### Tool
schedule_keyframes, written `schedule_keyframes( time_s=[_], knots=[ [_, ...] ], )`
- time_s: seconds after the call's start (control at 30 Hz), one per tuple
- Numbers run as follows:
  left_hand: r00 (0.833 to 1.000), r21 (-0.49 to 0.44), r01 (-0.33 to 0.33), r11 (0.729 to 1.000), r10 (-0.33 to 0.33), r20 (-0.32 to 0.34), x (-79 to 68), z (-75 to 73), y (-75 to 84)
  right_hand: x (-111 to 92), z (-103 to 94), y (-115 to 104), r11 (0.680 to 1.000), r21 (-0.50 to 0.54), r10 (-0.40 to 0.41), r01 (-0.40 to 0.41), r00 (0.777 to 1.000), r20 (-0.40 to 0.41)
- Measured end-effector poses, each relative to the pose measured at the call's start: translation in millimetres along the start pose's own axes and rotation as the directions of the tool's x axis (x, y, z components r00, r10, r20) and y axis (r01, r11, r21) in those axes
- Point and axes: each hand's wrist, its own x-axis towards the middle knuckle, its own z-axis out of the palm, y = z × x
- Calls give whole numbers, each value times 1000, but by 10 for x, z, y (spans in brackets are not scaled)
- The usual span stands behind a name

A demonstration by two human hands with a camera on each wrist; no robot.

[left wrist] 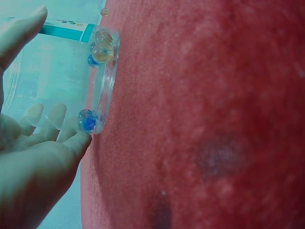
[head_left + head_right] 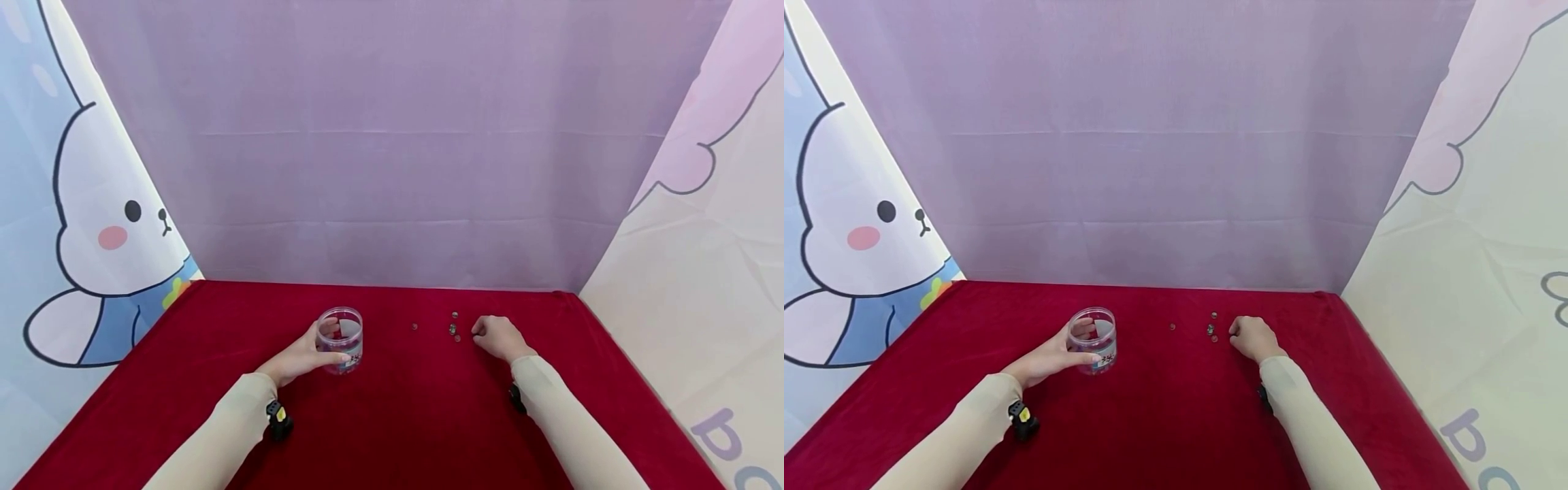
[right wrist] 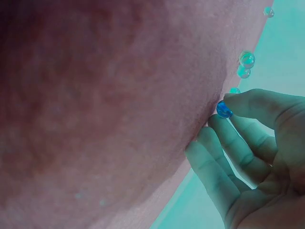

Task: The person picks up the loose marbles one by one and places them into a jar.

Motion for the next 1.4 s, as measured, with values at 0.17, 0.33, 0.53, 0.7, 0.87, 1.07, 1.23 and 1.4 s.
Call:
schedule_keyframes(
  time_s=[0.17,0.33,0.53,0.7,0.87,1.07,1.23,1.4],
  knots=[
    [1000,-2,4,1000,-4,-4,2,-5,-6,-13,-11,-31,1000,1,-5,5,1000,2],
    [1000,1,2,1000,-2,-5,3,-4,3,-12,-28,-65,999,2,-34,34,999,-17],
    [1000,-1,7,1000,-7,-6,9,3,4,0,-61,-128,999,19,-44,45,998,-40],
    [1000,2,10,1000,-10,-8,12,6,-4,-1,-87,-196,998,20,-63,64,996,-56],
    [1000,7,10,1000,-10,-9,9,8,-8,-12,-84,-259,994,46,-96,101,991,-89],
    [1000,5,11,1000,-11,-6,0,14,-9,6,-38,-321,986,68,-142,152,980,-141],
    [1000,-1,8,1000,-8,0,-3,16,-14,-2,-45,-412,980,82,-167,181,973,-158],
    [1000,1,5,1000,-5,-1,13,11,-29,-13,-52,-498,974,112,-182,199,972,-148]
  ],
)
